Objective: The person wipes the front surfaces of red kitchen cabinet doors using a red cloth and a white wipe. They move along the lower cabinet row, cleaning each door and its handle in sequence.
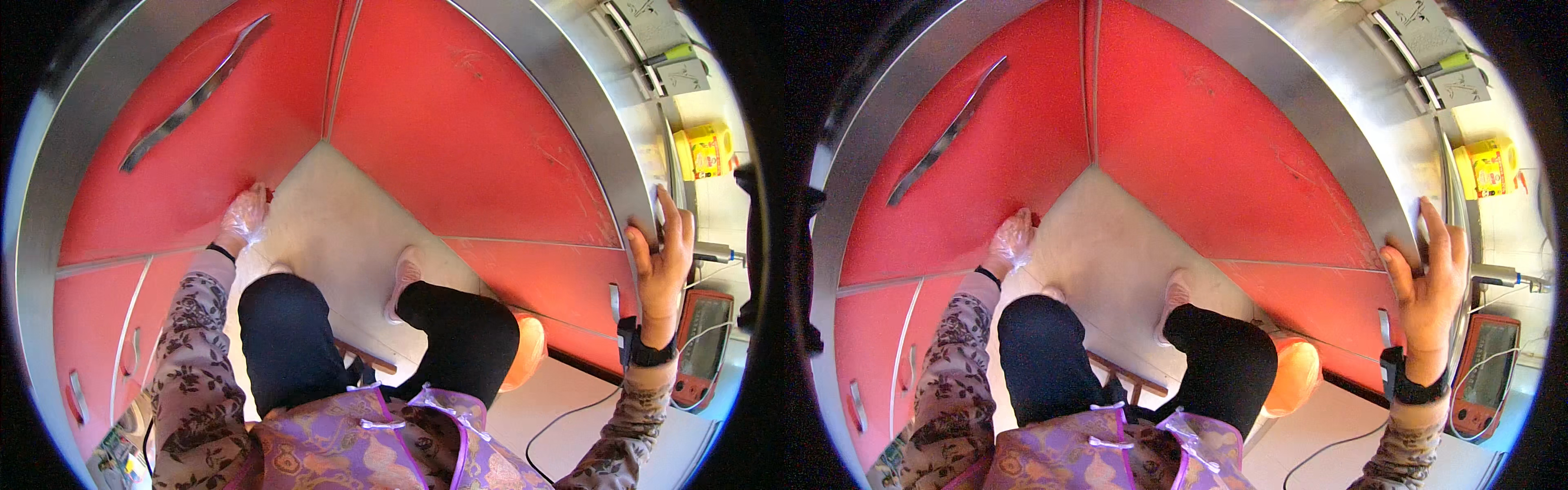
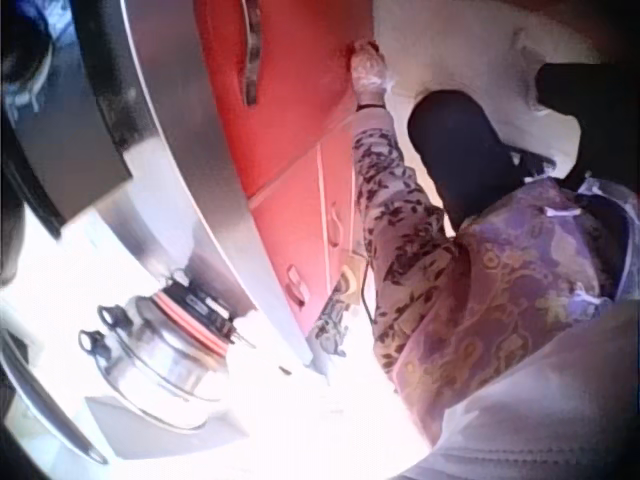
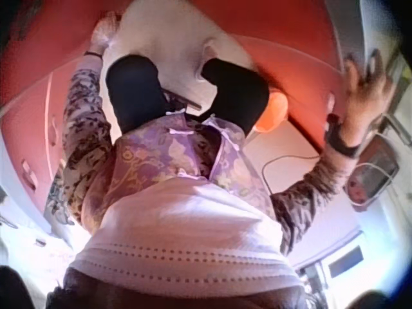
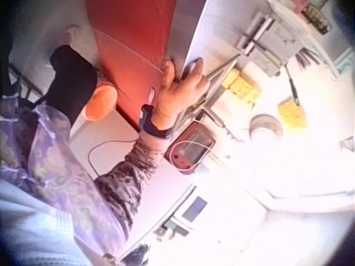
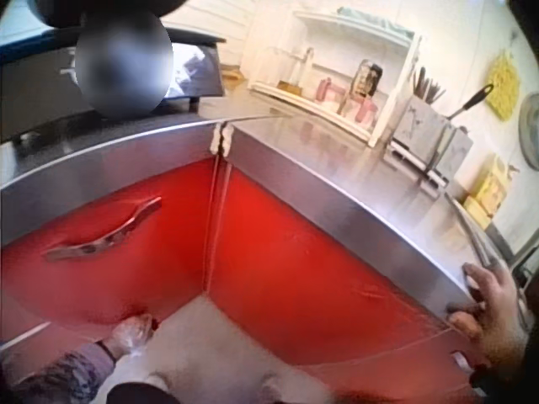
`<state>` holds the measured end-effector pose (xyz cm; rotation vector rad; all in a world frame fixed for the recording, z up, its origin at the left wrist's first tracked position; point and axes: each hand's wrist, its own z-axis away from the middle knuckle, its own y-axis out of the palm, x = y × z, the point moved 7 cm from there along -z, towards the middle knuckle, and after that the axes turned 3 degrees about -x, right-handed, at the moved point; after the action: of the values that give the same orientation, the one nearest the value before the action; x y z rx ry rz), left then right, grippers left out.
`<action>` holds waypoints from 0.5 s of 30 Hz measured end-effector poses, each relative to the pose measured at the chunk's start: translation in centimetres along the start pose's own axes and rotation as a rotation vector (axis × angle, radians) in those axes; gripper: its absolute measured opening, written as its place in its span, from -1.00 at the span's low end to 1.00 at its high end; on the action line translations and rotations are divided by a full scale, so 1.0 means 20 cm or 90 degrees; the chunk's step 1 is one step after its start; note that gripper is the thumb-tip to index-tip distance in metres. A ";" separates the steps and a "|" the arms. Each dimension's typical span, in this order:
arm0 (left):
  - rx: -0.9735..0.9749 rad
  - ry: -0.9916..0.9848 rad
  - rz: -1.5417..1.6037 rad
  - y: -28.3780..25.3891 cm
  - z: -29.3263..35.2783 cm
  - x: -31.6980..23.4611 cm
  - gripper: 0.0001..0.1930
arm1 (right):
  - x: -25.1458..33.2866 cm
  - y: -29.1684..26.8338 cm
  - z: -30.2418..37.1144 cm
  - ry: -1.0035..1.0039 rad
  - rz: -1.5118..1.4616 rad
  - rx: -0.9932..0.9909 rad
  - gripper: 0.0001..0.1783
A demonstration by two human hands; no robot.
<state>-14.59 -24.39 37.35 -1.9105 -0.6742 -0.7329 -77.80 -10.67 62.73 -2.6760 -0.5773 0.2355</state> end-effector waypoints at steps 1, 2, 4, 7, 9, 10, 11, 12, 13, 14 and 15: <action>0.060 0.014 0.035 0.03 -0.04 -0.02 -0.46 | 0.00 -0.02 0.00 -0.020 0.020 -0.012 -0.27; 0.096 0.019 0.063 0.05 -0.10 -0.03 -0.45 | -0.03 -0.02 0.00 0.001 -0.015 0.004 -0.26; -0.011 -0.044 0.250 -0.05 -0.22 -0.02 -0.45 | -0.07 -0.05 0.00 -0.022 0.004 0.000 -0.19; -0.010 -0.078 0.336 -0.14 -0.49 -0.03 -0.52 | -0.18 -0.06 -0.01 -0.005 0.042 0.005 -0.17; -0.081 -0.085 0.362 -0.24 -0.66 0.00 -0.57 | -0.23 -0.05 -0.02 -0.022 0.055 -0.001 -0.16; -0.101 -0.091 0.363 -0.28 -0.73 0.01 -0.60 | -0.24 -0.05 -0.02 -0.019 0.068 -0.007 -0.16; -0.069 -0.075 0.311 -0.30 -0.79 -0.01 -0.57 | -0.25 -0.05 -0.01 -0.014 0.071 -0.008 -0.16; -0.026 -0.066 0.264 -0.31 -0.85 -0.04 -0.53 | -0.26 -0.05 -0.01 -0.010 0.078 0.002 -0.16; 0.007 -0.061 0.211 -0.31 -0.89 -0.07 -0.48 | -0.26 -0.05 0.00 0.001 0.084 -0.001 -0.16; 0.014 -0.052 0.191 -0.32 -0.91 -0.09 -0.47 | -0.26 -0.06 0.01 0.000 0.087 -0.008 -0.17; 0.011 -0.048 0.165 -0.31 -0.92 -0.11 -0.46 | -0.25 -0.07 0.01 -0.006 0.096 -0.008 -0.17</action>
<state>-24.36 -38.92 46.21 -1.9701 -0.4650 -0.4924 -82.89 -11.68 63.55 -2.7355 -0.3804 0.2868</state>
